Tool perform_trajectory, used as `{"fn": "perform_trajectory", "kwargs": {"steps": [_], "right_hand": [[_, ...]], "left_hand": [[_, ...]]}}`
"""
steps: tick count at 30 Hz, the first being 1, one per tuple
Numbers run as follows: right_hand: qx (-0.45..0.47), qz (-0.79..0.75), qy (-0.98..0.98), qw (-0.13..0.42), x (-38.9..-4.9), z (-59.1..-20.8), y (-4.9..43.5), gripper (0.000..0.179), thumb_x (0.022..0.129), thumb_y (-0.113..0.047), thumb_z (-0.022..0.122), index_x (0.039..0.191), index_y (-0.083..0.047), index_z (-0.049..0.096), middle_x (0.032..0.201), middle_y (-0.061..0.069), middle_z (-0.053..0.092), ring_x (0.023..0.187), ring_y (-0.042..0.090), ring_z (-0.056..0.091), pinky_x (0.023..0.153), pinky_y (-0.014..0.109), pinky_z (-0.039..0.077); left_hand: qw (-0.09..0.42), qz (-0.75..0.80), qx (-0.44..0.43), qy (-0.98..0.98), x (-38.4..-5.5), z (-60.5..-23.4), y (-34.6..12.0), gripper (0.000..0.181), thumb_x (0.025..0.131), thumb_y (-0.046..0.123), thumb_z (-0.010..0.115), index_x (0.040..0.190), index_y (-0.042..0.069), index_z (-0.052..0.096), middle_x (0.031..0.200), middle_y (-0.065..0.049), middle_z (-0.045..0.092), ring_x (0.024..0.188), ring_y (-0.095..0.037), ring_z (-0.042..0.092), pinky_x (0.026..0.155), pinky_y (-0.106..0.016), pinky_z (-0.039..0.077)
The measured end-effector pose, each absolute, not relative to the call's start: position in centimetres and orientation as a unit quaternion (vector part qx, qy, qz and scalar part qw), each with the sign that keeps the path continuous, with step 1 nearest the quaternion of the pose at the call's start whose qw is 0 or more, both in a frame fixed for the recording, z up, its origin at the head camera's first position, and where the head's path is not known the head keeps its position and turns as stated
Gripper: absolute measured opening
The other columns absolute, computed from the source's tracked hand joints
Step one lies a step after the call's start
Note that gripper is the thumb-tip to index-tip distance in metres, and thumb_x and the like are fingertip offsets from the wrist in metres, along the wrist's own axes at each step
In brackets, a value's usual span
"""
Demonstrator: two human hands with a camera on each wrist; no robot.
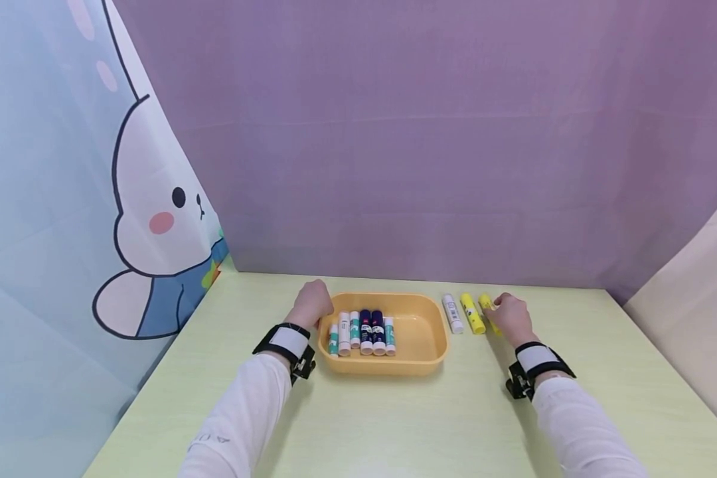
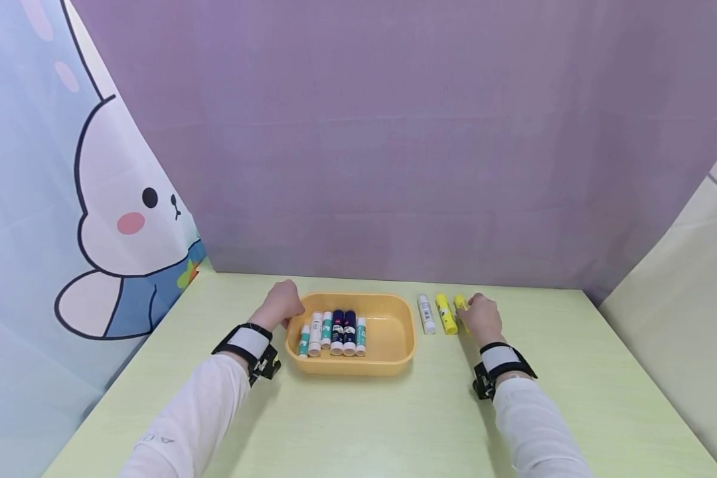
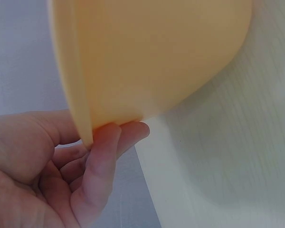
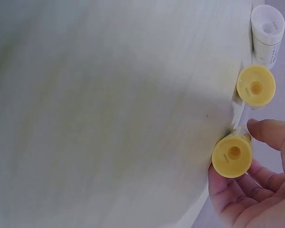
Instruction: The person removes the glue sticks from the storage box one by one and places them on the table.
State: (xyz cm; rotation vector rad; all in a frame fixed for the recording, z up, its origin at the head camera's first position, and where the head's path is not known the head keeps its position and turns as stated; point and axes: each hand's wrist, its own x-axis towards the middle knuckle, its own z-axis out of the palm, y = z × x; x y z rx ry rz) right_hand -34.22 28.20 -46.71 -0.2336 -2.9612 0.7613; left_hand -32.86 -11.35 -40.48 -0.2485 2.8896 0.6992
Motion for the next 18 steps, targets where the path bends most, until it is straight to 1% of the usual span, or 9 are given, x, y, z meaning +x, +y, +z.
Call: {"fn": "perform_trajectory", "kwargs": {"steps": [6,13,16,18], "right_hand": [[-0.072,0.24,-0.968,0.024,-34.3,-46.6,28.3,0.043,0.087,-0.023,0.063,0.111,0.01,0.052,0.102,0.03,0.058,0.081,0.032,0.056,0.062,0.036,0.048],[-0.065,0.23,-0.971,-0.019,-34.2,-45.7,28.0,0.052,0.091,-0.024,0.059,0.123,0.014,0.043,0.111,0.034,0.055,0.085,0.033,0.056,0.067,0.037,0.049],[-0.062,0.229,-0.971,-0.027,-34.0,-44.9,27.8,0.056,0.092,-0.026,0.056,0.127,0.014,0.04,0.114,0.036,0.053,0.085,0.033,0.055,0.066,0.037,0.048],[-0.054,0.226,-0.972,-0.023,-33.9,-44.3,27.7,0.058,0.092,-0.027,0.055,0.129,0.015,0.038,0.114,0.036,0.053,0.083,0.032,0.056,0.066,0.037,0.048]], "left_hand": [[0.077,0.227,-0.08,0.968,-32.9,-40.5,-11.3,0.015,0.084,-0.001,0.059,0.098,-0.007,0.061,0.087,-0.02,0.064,0.045,-0.02,0.062,0.038,-0.026,0.052],[0.078,0.228,-0.078,0.967,-32.9,-40.4,-11.3,0.015,0.084,-0.001,0.058,0.098,-0.007,0.06,0.086,-0.019,0.064,0.045,-0.02,0.062,0.038,-0.026,0.052],[0.08,0.225,-0.076,0.968,-32.9,-40.3,-11.4,0.015,0.084,0.0,0.058,0.098,-0.007,0.06,0.085,-0.019,0.064,0.045,-0.019,0.062,0.038,-0.026,0.052],[0.081,0.225,-0.076,0.968,-32.9,-40.3,-11.4,0.014,0.084,-0.001,0.058,0.096,-0.007,0.06,0.084,-0.019,0.064,0.044,-0.019,0.062,0.038,-0.026,0.052]]}}
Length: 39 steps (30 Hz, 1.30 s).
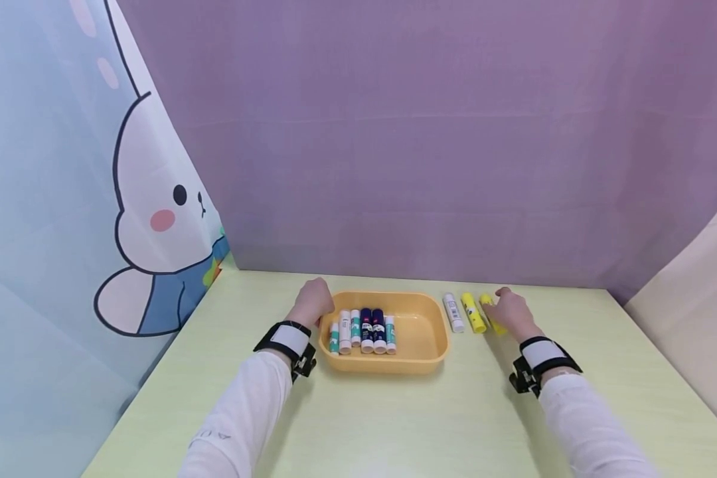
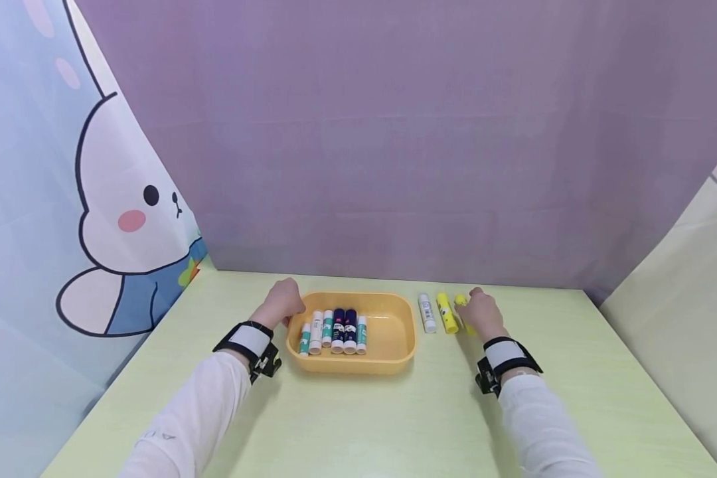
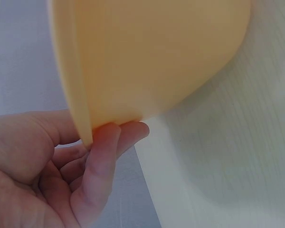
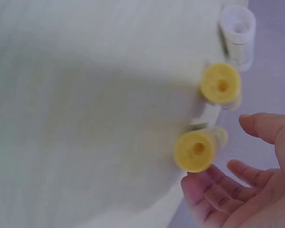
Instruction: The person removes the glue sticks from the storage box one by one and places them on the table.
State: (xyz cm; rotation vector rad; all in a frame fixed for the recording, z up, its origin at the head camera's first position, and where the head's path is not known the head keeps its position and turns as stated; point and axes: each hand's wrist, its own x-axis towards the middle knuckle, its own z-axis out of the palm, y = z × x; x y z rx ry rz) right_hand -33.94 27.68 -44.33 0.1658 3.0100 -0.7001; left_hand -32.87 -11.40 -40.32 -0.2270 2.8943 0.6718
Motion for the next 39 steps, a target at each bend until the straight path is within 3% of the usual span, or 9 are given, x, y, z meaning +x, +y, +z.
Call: {"fn": "perform_trajectory", "kwargs": {"steps": [5,11,15,24,34,39], "right_hand": [[0.026,-0.228,0.973,0.009,-33.7,-42.3,27.1,0.063,0.093,-0.029,0.055,0.135,0.014,0.034,0.111,0.036,0.056,0.082,0.034,0.058,0.073,0.043,0.05],[0.01,-0.222,0.975,-0.002,-33.4,-39.4,25.5,0.066,0.093,-0.032,0.054,0.138,0.012,0.032,0.131,0.036,0.044,0.115,0.05,0.047,0.096,0.059,0.042],[-0.013,-0.23,0.973,-0.01,-33.0,-37.5,24.1,0.068,0.092,-0.034,0.055,0.14,0.009,0.032,0.137,0.034,0.038,0.122,0.051,0.04,0.098,0.061,0.039],[-0.055,-0.235,0.97,-0.016,-31.3,-34.1,19.3,0.071,0.089,-0.033,0.059,0.143,0.004,0.03,0.139,0.03,0.04,0.125,0.047,0.04,0.099,0.059,0.04],[-0.11,-0.213,0.969,0.054,-30.4,-35.2,15.1,0.073,0.087,-0.032,0.065,0.14,0.007,0.032,0.13,0.029,0.05,0.116,0.042,0.051,0.095,0.052,0.047],[-0.082,-0.222,0.964,0.121,-30.1,-36.9,13.6,0.074,0.086,-0.033,0.066,0.142,0.003,0.031,0.121,0.024,0.056,0.084,0.032,0.063,0.071,0.04,0.057]], "left_hand": [[0.08,0.226,-0.075,0.968,-32.9,-40.3,-11.4,0.012,0.084,-0.001,0.057,0.094,-0.007,0.06,0.084,-0.019,0.064,0.043,-0.019,0.061,0.038,-0.026,0.052],[0.076,0.22,-0.072,0.97,-32.8,-40.2,-11.3,0.013,0.084,-0.001,0.058,0.094,-0.007,0.06,0.083,-0.019,0.064,0.043,-0.019,0.061,0.038,-0.025,0.051],[0.079,0.224,-0.076,0.968,-32.8,-40.2,-11.2,0.014,0.084,-0.001,0.058,0.097,-0.007,0.06,0.085,-0.019,0.064,0.043,-0.019,0.061,0.038,-0.025,0.051],[0.075,0.224,-0.078,0.969,-32.8,-40.3,-11.3,0.015,0.084,0.0,0.059,0.098,-0.007,0.061,0.082,-0.018,0.064,0.044,-0.019,0.061,0.038,-0.025,0.051],[0.074,0.23,-0.079,0.967,-32.7,-40.2,-11.0,0.014,0.084,-0.001,0.058,0.097,-0.007,0.061,0.085,-0.019,0.063,0.045,-0.02,0.061,0.038,-0.025,0.051],[0.07,0.229,-0.077,0.968,-32.5,-40.1,-10.8,0.014,0.084,-0.001,0.059,0.098,-0.007,0.06,0.085,-0.019,0.063,0.045,-0.019,0.061,0.038,-0.025,0.051]]}}
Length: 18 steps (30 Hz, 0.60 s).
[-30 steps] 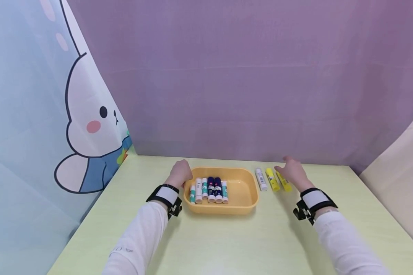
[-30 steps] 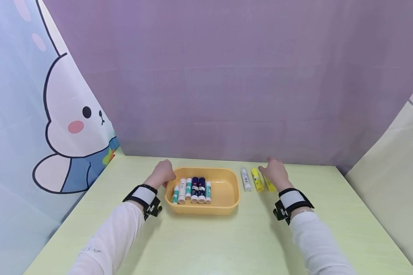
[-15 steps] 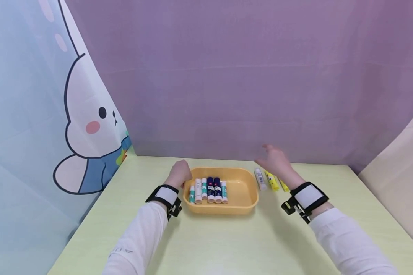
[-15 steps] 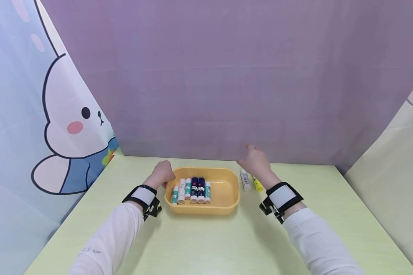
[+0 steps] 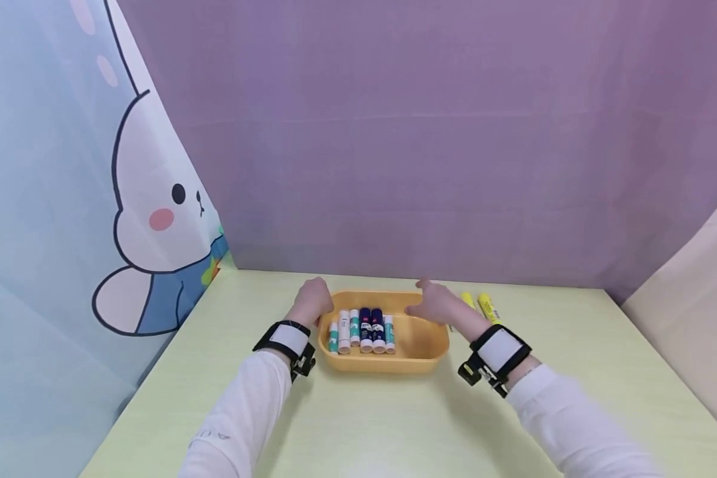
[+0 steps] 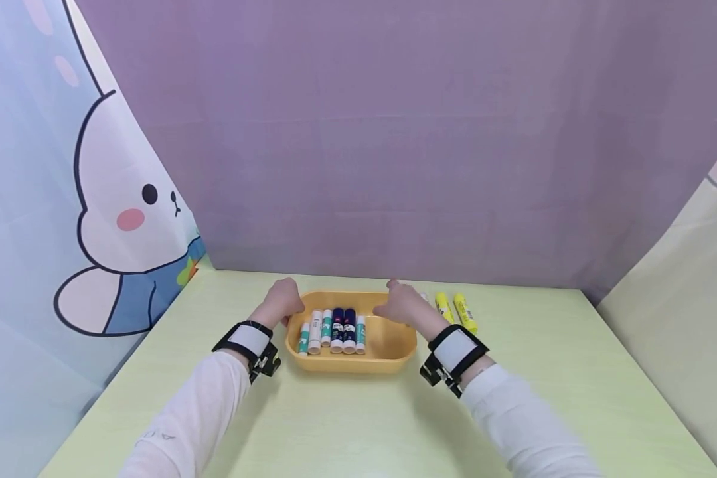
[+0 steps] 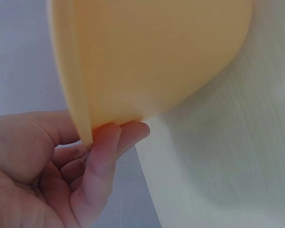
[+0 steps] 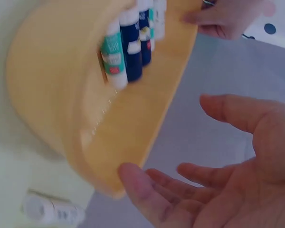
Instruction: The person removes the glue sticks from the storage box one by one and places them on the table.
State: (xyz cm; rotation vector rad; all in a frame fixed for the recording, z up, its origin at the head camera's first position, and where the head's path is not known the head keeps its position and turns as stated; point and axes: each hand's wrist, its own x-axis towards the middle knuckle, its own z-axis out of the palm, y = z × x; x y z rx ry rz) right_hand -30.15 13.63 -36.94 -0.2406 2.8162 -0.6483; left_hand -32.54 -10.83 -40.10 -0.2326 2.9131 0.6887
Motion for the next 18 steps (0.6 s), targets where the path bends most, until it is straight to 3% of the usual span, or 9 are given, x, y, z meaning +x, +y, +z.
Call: {"fn": "perform_trajectory", "kwargs": {"steps": [3,5,9,13,18], "right_hand": [[-0.064,-0.232,0.957,0.16,-30.1,-38.0,12.8,0.075,0.087,-0.033,0.066,0.144,0.0,0.029,0.126,0.023,0.053,0.073,0.027,0.062,0.058,0.036,0.057],[-0.058,-0.243,0.953,0.172,-30.2,-38.7,12.4,0.075,0.087,-0.031,0.066,0.144,0.0,0.029,0.134,0.023,0.047,0.078,0.026,0.062,0.057,0.036,0.058],[-0.049,-0.27,0.945,0.177,-30.3,-40.0,11.5,0.074,0.086,-0.029,0.068,0.143,0.0,0.032,0.135,0.022,0.046,0.078,0.027,0.064,0.056,0.036,0.058],[-0.048,-0.271,0.945,0.175,-30.3,-41.1,10.9,0.07,0.085,-0.028,0.068,0.141,0.0,0.036,0.119,0.018,0.055,0.067,0.026,0.064,0.054,0.034,0.057],[-0.056,-0.256,0.948,0.179,-30.2,-42.1,10.1,0.065,0.087,-0.025,0.067,0.137,0.004,0.038,0.086,0.011,0.059,0.057,0.024,0.062,0.05,0.031,0.054]], "left_hand": [[0.067,0.228,-0.076,0.969,-32.6,-40.1,-10.9,0.015,0.084,-0.001,0.059,0.098,-0.007,0.06,0.084,-0.019,0.063,0.045,-0.019,0.061,0.038,-0.025,0.051],[0.066,0.225,-0.074,0.969,-32.6,-40.1,-10.9,0.015,0.084,-0.001,0.059,0.098,-0.007,0.061,0.083,-0.019,0.064,0.045,-0.019,0.061,0.038,-0.024,0.05],[0.067,0.22,-0.074,0.97,-32.8,-40.3,-10.9,0.015,0.085,0.0,0.059,0.098,-0.006,0.061,0.083,-0.018,0.063,0.045,-0.019,0.061,0.038,-0.024,0.05],[0.07,0.221,-0.072,0.97,-32.9,-40.4,-10.9,0.015,0.085,0.0,0.058,0.098,-0.007,0.061,0.081,-0.018,0.063,0.045,-0.018,0.061,0.038,-0.024,0.05],[0.068,0.218,-0.067,0.971,-32.8,-40.4,-10.9,0.014,0.085,0.0,0.058,0.097,-0.007,0.061,0.079,-0.018,0.064,0.044,-0.018,0.061,0.037,-0.024,0.05]]}}
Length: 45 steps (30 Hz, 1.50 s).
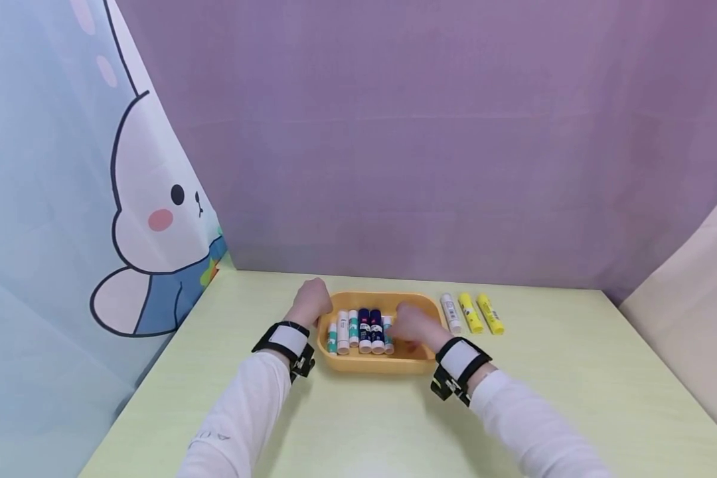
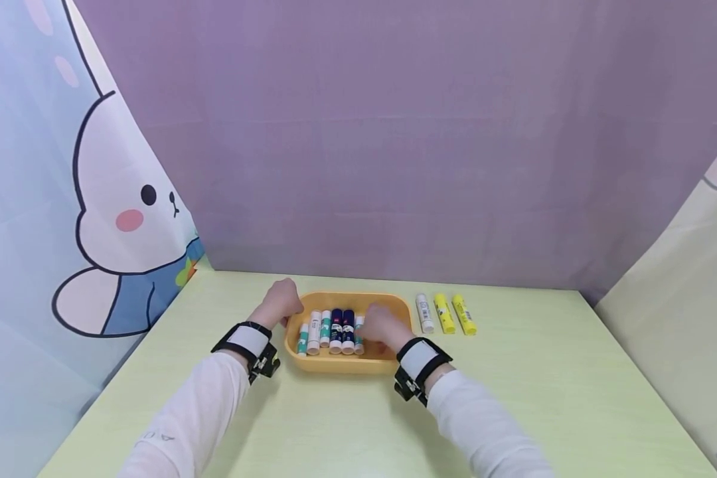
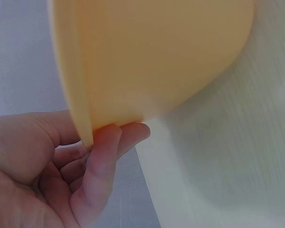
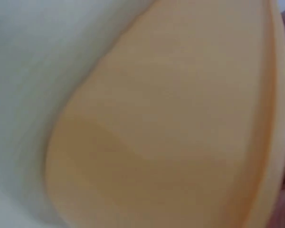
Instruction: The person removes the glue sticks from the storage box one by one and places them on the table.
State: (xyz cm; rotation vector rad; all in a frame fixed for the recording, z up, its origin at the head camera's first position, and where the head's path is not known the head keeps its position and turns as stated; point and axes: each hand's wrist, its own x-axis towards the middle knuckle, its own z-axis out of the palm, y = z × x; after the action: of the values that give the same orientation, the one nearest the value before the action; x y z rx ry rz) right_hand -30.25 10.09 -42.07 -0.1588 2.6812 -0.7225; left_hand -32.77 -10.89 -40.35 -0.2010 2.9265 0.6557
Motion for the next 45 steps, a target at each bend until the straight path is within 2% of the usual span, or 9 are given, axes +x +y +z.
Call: {"fn": "perform_trajectory", "kwargs": {"steps": [3,6,13,18,28,39,45], "right_hand": [[-0.077,-0.23,0.956,0.165,-30.4,-42.6,9.6,0.062,0.086,-0.023,0.067,0.133,0.008,0.042,0.071,0.007,0.055,0.052,0.019,0.059,0.046,0.026,0.048],[-0.089,-0.207,0.963,0.145,-30.4,-42.9,9.3,0.055,0.084,-0.021,0.067,0.127,0.008,0.048,0.065,0.005,0.055,0.05,0.016,0.056,0.045,0.023,0.043],[-0.078,-0.227,0.963,0.127,-30.1,-43.1,8.6,0.042,0.082,-0.014,0.067,0.116,0.007,0.053,0.084,0.01,0.057,0.061,0.018,0.055,0.054,0.025,0.043],[-0.071,-0.247,0.957,0.137,-29.9,-43.2,8.3,0.035,0.084,-0.01,0.065,0.111,0.006,0.052,0.08,0.01,0.057,0.058,0.017,0.056,0.051,0.024,0.045],[-0.047,-0.29,0.942,0.159,-30.4,-43.8,8.3,0.046,0.083,-0.011,0.067,0.121,0.005,0.046,0.079,0.011,0.061,0.052,0.016,0.057,0.048,0.023,0.045],[-0.048,-0.32,0.931,0.168,-30.7,-44.2,8.6,0.05,0.081,-0.011,0.071,0.119,0.003,0.043,0.069,0.008,0.061,0.048,0.017,0.057,0.046,0.024,0.046],[-0.053,-0.324,0.93,0.164,-30.8,-44.0,9.1,0.051,0.078,-0.013,0.072,0.119,0.003,0.046,0.075,0.008,0.06,0.053,0.017,0.057,0.047,0.024,0.046]], "left_hand": [[0.062,0.209,-0.063,0.974,-32.6,-40.1,-10.9,0.013,0.085,0.0,0.058,0.095,-0.007,0.062,0.08,-0.019,0.064,0.044,-0.019,0.061,0.037,-0.024,0.05],[0.06,0.2,-0.059,0.976,-32.5,-39.9,-10.9,0.014,0.085,0.0,0.057,0.095,-0.007,0.062,0.081,-0.019,0.065,0.044,-0.019,0.062,0.036,-0.024,0.05],[0.07,0.211,-0.07,0.972,-32.8,-40.1,-11.0,0.016,0.086,0.0,0.056,0.098,-0.007,0.061,0.082,-0.02,0.064,0.043,-0.018,0.06,0.037,-0.025,0.05],[0.069,0.212,-0.07,0.972,-32.9,-40.3,-11.1,0.014,0.085,0.0,0.056,0.097,-0.007,0.061,0.08,-0.018,0.063,0.043,-0.019,0.06,0.037,-0.025,0.05],[0.064,0.218,-0.067,0.972,-33.0,-40.6,-11.3,0.014,0.085,0.001,0.058,0.096,-0.007,0.062,0.081,-0.019,0.063,0.044,-0.019,0.06,0.037,-0.025,0.05],[0.067,0.221,-0.07,0.97,-33.1,-40.6,-11.1,0.015,0.085,0.001,0.058,0.097,-0.007,0.062,0.083,-0.019,0.064,0.044,-0.019,0.061,0.037,-0.025,0.05],[0.072,0.227,-0.076,0.968,-33.2,-40.6,-11.2,0.015,0.085,0.0,0.058,0.098,-0.007,0.062,0.085,-0.02,0.064,0.044,-0.02,0.061,0.038,-0.025,0.051]]}}
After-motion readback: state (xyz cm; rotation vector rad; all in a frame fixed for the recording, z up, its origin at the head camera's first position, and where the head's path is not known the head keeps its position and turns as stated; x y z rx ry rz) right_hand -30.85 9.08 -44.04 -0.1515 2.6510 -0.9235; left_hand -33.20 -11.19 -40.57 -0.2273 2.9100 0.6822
